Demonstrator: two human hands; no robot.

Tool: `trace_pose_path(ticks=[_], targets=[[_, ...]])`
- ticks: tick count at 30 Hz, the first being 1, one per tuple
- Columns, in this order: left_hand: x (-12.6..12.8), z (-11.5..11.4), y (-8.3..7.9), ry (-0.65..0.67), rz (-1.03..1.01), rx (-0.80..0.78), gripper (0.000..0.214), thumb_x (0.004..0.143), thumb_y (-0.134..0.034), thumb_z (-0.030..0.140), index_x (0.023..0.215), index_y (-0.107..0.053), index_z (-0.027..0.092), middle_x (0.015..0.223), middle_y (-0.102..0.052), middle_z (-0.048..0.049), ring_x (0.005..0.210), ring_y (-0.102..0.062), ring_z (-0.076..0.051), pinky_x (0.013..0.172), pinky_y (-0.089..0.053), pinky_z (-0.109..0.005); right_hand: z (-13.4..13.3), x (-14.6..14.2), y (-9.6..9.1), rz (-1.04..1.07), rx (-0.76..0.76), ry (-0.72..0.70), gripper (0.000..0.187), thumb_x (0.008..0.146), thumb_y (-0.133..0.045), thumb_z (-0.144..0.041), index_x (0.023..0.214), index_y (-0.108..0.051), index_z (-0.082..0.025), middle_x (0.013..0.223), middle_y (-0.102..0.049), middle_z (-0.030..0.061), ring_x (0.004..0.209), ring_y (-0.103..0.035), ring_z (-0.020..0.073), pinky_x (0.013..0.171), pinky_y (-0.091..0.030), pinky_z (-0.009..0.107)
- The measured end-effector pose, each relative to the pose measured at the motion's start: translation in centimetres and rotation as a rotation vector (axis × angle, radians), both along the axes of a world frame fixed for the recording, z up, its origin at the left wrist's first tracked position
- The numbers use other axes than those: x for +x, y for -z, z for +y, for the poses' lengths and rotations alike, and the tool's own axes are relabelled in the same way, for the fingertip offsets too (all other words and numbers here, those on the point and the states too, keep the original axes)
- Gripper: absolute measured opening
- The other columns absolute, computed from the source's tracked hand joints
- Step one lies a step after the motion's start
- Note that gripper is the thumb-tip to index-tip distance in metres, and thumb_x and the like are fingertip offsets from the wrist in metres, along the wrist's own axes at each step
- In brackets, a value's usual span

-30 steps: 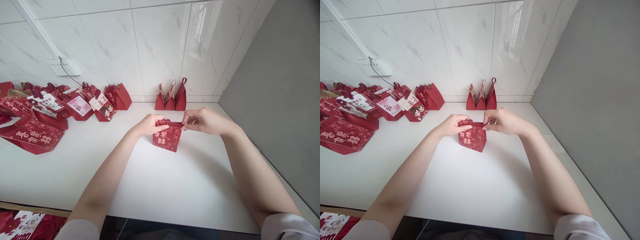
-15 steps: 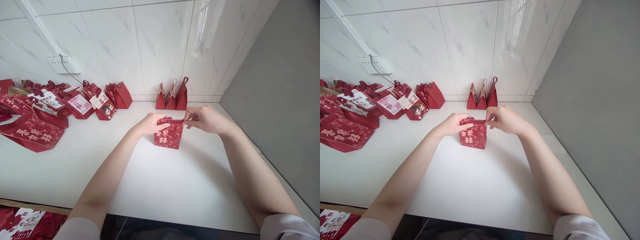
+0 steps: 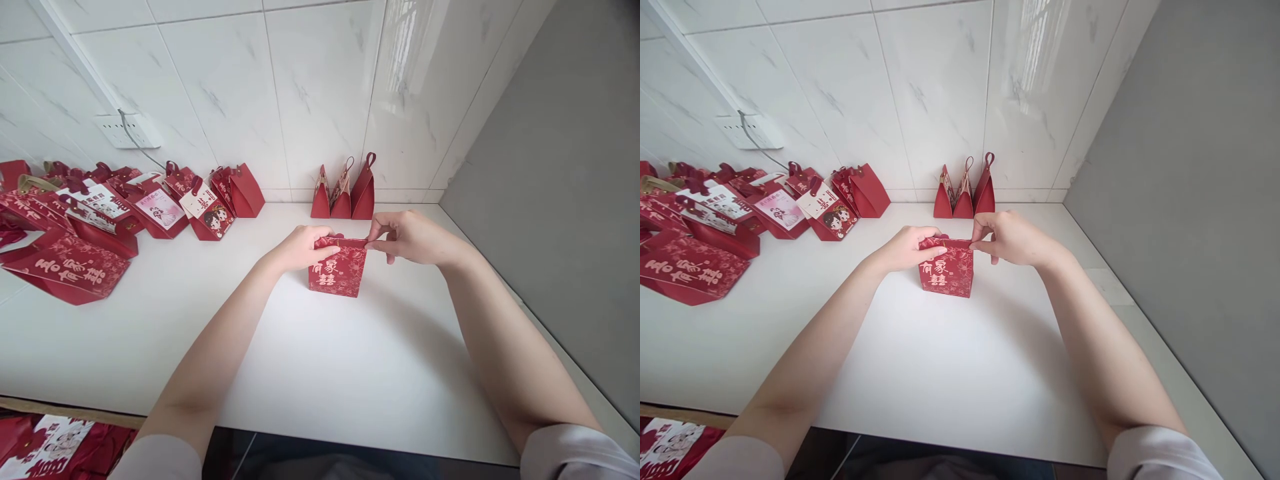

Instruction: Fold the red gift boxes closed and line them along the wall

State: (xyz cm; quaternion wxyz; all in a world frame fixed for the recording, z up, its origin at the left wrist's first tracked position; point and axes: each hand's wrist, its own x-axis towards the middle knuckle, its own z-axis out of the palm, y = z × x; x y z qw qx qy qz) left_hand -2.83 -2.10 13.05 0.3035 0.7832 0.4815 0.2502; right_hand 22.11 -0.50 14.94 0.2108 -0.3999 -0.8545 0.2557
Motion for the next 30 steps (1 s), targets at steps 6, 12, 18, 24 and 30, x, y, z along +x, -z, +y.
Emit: trace_pose_path(ticks=[6,12,18,24,30], targets=[[0.04,-0.05,-0.08,-0.005,0.007,0.000,0.026,0.081,-0.063,0.038,0.098,-0.068,0.019,0.077,-0.066,-0.0025,0.067,-0.061,-0.016,0.061,-0.048,-0.027,-0.32,-0.10,-0.20,0.008,-0.060,0.033,0.018,0.086,-0.063,-0.040,0.090,-0.054,-0.025,0.090,-0.073,-0.0027,0.055,-0.067,0.0141,0.054,-0.043,0.029],[-0.01,-0.04,-0.03,-0.003,0.021,0.021,0.026,0.081,-0.062,0.037,0.099,-0.068,0.018,0.077,-0.067,-0.0027,0.068,-0.062,-0.017,0.061,-0.048,-0.027,-0.26,-0.13,-0.24,-0.014,-0.103,0.037,0.015,0.086,-0.061,-0.039,0.094,-0.061,-0.026,0.095,-0.074,-0.0026,0.053,-0.066,0.0131,0.057,-0.045,0.030],[-0.19,0.10,0.05,0.026,0.061,0.030,0.026,0.080,-0.064,0.037,0.098,-0.067,0.018,0.077,-0.068,-0.0026,0.064,-0.061,-0.016,0.059,-0.047,-0.027,-0.15,-0.27,-0.22,-0.023,-0.125,0.043,0.013,0.085,-0.061,-0.036,0.087,-0.066,-0.025,0.091,-0.073,-0.0020,0.061,-0.069,0.0140,0.057,-0.045,0.028],[-0.20,0.13,0.00,0.019,0.060,0.036,0.024,0.078,-0.066,0.036,0.094,-0.067,0.018,0.073,-0.066,-0.0021,0.063,-0.060,-0.017,0.057,-0.045,-0.027,-0.12,-0.41,-0.19,-0.033,-0.154,0.052,0.010,0.084,-0.061,-0.033,0.086,-0.066,-0.025,0.091,-0.073,-0.0015,0.067,-0.071,0.0159,0.054,-0.045,0.027],[-0.18,0.04,-0.01,0.013,0.103,0.033,0.026,0.080,-0.063,0.040,0.096,-0.066,0.019,0.076,-0.066,-0.0013,0.063,-0.058,-0.016,0.055,-0.042,-0.027,-0.47,-0.56,-0.57,-0.060,-0.131,0.048,0.009,0.085,-0.060,-0.031,0.086,-0.065,-0.024,0.088,-0.074,-0.0017,0.069,-0.072,0.0163,0.053,-0.045,0.027]])
